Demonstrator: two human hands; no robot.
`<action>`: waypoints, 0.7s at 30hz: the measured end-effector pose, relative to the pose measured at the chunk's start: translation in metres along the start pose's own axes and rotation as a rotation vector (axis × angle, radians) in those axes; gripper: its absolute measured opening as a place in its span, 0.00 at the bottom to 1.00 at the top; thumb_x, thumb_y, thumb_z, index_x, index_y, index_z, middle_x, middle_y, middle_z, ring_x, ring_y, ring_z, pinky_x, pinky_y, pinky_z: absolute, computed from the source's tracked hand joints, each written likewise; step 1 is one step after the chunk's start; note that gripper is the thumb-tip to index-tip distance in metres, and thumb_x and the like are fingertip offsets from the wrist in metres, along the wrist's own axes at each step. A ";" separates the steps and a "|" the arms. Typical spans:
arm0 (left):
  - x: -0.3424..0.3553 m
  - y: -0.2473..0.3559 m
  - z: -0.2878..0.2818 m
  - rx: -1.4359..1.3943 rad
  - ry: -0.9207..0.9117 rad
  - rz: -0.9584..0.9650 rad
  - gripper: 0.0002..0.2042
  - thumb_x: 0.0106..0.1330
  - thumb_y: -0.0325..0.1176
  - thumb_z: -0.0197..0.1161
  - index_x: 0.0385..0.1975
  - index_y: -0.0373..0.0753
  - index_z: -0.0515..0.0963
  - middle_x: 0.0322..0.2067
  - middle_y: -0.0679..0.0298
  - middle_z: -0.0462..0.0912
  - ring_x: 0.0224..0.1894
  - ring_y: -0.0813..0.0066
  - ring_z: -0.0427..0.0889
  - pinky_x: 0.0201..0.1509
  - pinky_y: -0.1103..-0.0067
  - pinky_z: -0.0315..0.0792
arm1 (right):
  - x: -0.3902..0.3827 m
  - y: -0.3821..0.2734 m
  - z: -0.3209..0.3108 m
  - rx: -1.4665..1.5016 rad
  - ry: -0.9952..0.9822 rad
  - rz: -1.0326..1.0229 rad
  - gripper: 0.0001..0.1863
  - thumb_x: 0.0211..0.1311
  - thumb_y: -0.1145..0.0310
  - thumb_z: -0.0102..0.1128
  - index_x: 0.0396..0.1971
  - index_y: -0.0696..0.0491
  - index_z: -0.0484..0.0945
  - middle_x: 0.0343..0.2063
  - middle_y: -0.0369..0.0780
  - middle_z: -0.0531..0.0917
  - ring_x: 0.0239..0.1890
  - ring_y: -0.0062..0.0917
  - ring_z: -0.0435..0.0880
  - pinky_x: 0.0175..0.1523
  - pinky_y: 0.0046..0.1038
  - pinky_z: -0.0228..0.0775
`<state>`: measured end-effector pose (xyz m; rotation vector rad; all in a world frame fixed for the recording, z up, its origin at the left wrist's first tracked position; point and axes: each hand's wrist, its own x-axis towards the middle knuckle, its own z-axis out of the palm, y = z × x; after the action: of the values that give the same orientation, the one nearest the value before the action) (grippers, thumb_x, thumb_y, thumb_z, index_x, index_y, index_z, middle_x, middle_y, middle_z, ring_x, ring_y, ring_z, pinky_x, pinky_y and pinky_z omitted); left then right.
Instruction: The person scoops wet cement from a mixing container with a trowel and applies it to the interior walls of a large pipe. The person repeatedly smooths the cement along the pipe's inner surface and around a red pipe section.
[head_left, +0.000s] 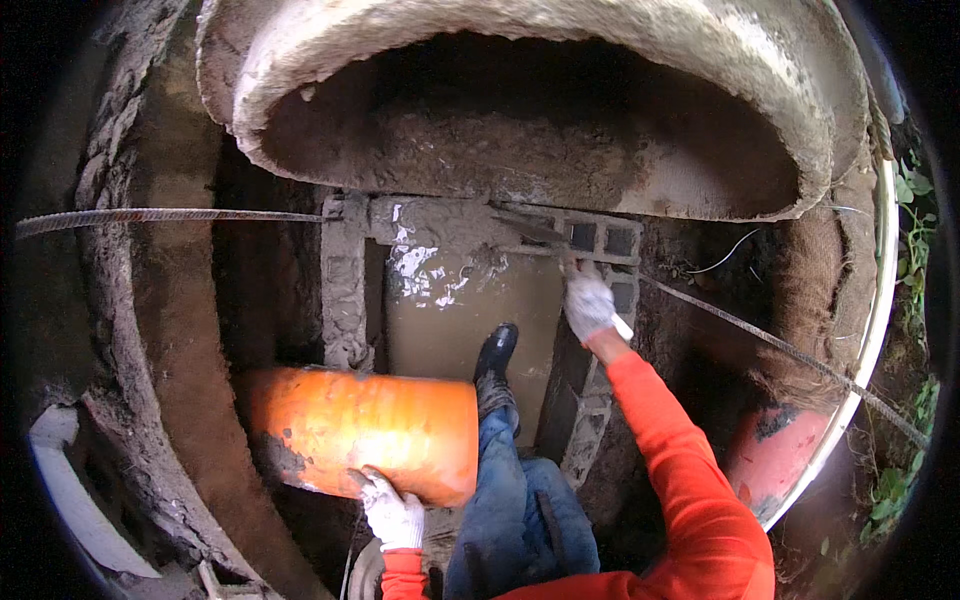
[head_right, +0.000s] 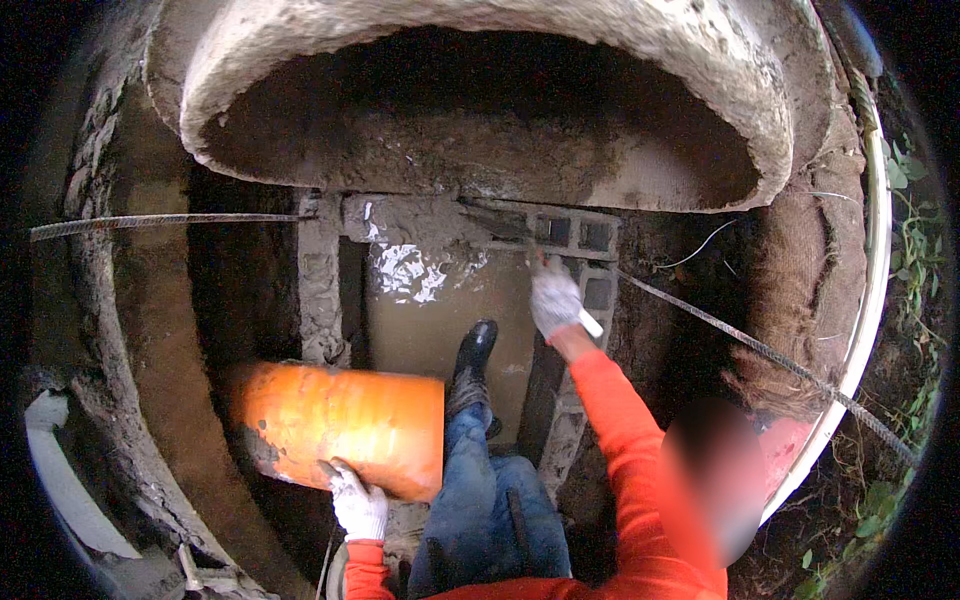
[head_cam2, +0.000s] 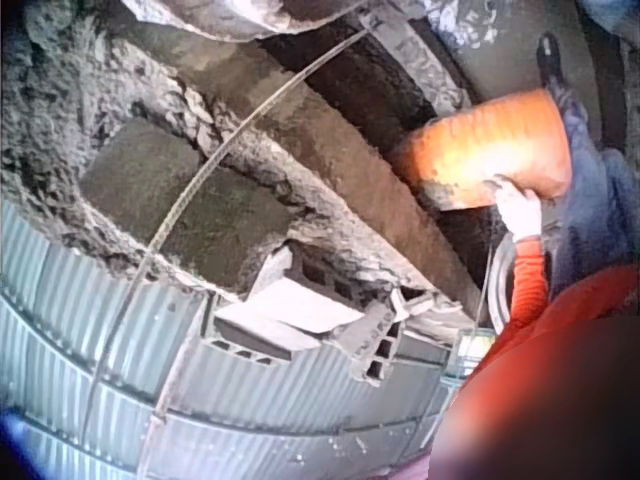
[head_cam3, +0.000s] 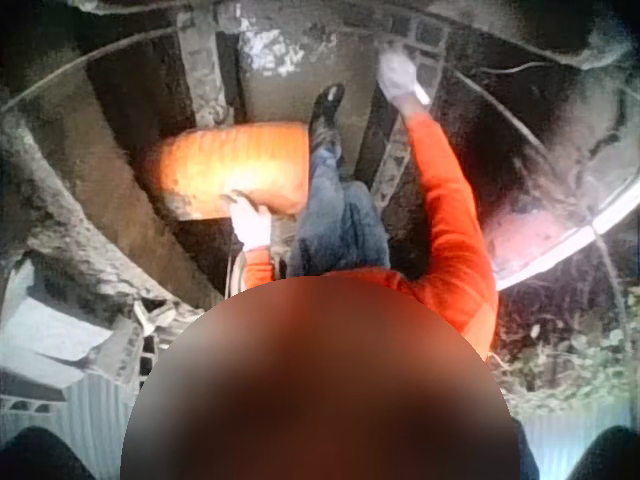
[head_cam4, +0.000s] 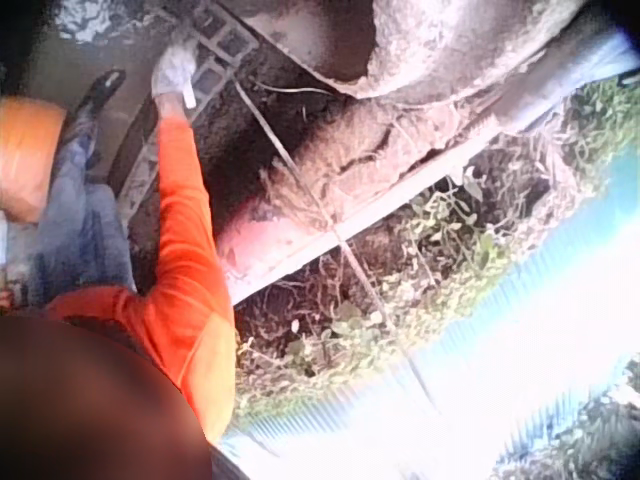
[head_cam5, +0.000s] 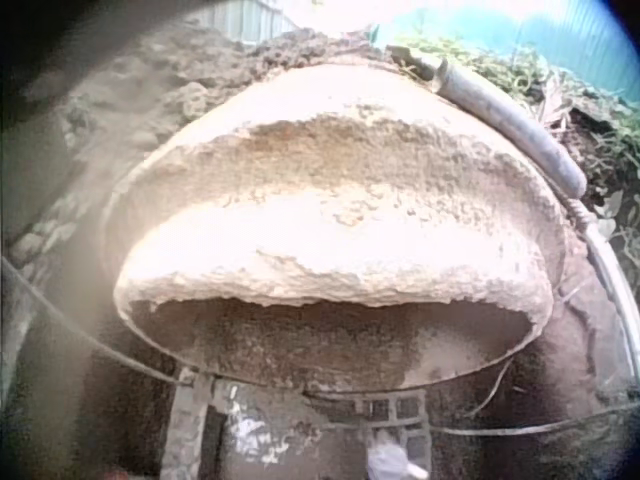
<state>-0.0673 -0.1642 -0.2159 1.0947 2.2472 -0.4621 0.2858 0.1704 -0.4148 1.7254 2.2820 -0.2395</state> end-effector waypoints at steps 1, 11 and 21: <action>0.006 0.002 0.006 0.009 0.022 0.035 0.44 0.57 0.30 0.62 0.74 0.19 0.52 0.76 0.26 0.46 0.75 0.29 0.59 0.79 0.60 0.60 | 0.020 0.014 0.025 -0.093 -0.072 -0.012 0.16 0.58 0.71 0.63 0.47 0.54 0.85 0.41 0.45 0.85 0.39 0.37 0.89 0.38 0.37 0.83; -0.002 -0.006 0.001 0.042 -0.008 -0.018 0.43 0.58 0.32 0.63 0.73 0.19 0.55 0.75 0.26 0.48 0.73 0.30 0.62 0.76 0.59 0.64 | -0.003 -0.037 -0.128 0.013 -0.017 0.053 0.27 0.59 0.73 0.58 0.62 0.56 0.77 0.36 0.52 0.85 0.35 0.43 0.88 0.36 0.42 0.81; 0.002 -0.008 -0.001 0.024 -0.003 0.031 0.42 0.58 0.32 0.62 0.73 0.20 0.56 0.75 0.26 0.50 0.70 0.30 0.68 0.71 0.60 0.71 | 0.031 -0.010 -0.087 0.122 -0.054 0.010 0.12 0.66 0.67 0.56 0.28 0.52 0.87 0.34 0.51 0.89 0.38 0.43 0.91 0.40 0.46 0.82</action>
<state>-0.0749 -0.1671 -0.2165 1.1380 2.2243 -0.4791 0.2586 0.2210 -0.3423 1.7650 2.2627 -0.4259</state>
